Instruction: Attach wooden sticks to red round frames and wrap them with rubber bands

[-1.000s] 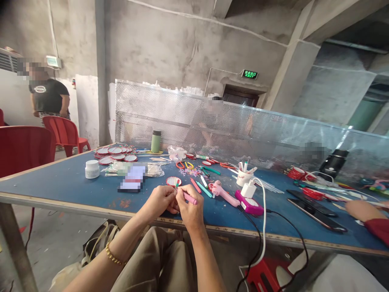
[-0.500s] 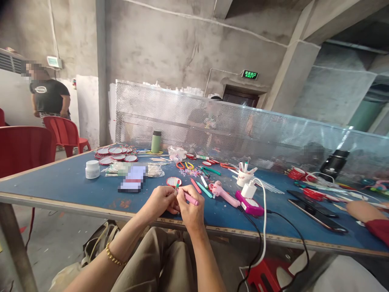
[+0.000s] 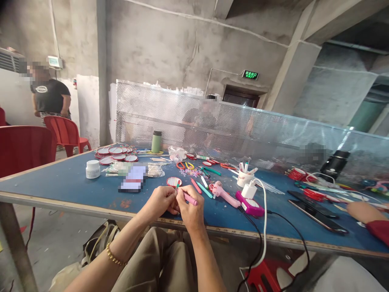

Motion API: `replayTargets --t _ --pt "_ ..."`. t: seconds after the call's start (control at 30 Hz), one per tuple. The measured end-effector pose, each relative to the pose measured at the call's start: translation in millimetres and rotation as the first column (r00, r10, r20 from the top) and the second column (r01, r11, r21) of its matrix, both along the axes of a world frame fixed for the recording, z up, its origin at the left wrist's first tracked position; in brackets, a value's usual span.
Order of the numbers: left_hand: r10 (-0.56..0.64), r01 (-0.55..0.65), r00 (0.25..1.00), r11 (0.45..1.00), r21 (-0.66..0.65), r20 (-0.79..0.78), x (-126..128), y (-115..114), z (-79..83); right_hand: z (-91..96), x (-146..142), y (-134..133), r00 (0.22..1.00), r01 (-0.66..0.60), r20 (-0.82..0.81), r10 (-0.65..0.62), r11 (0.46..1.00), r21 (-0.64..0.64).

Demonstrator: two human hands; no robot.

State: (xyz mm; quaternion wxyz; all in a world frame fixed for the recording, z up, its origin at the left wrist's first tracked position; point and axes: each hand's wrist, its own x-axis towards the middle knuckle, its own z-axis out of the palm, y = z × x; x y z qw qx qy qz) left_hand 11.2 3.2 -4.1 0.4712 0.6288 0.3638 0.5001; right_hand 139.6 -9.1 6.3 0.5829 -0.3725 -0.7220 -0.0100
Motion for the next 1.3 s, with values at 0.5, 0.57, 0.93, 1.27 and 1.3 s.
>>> replayTargets --t 0.5,0.57,0.93,1.27,1.3 --pt "-0.015 0.015 1.0 1.0 -0.003 0.015 1.3 1.8 -2.6 -0.7 0.6 1.0 1.0 0.004 -0.005 -0.004 1.0 0.011" --pt "-0.012 0.012 1.0 1.0 -0.006 0.018 1.2 1.8 -2.5 -0.4 0.4 0.9 1.0 0.003 0.0 -0.003 1.0 0.007" --pt "-0.007 0.007 1.0 1.0 -0.003 0.008 0.2 -0.7 1.1 -0.4 0.6 0.1 1.0 0.007 0.028 -0.007 1.0 0.001" --pt "-0.045 0.047 0.998 0.998 -0.043 0.047 0.7 1.9 -1.0 -3.4 1.7 -2.1 0.985 0.036 -0.167 -0.051 0.995 -0.088" --pt "-0.047 0.049 0.998 0.998 -0.041 0.049 0.7 1.9 -1.0 -2.9 1.5 -2.2 0.982 0.02 -0.183 -0.039 0.995 -0.103"
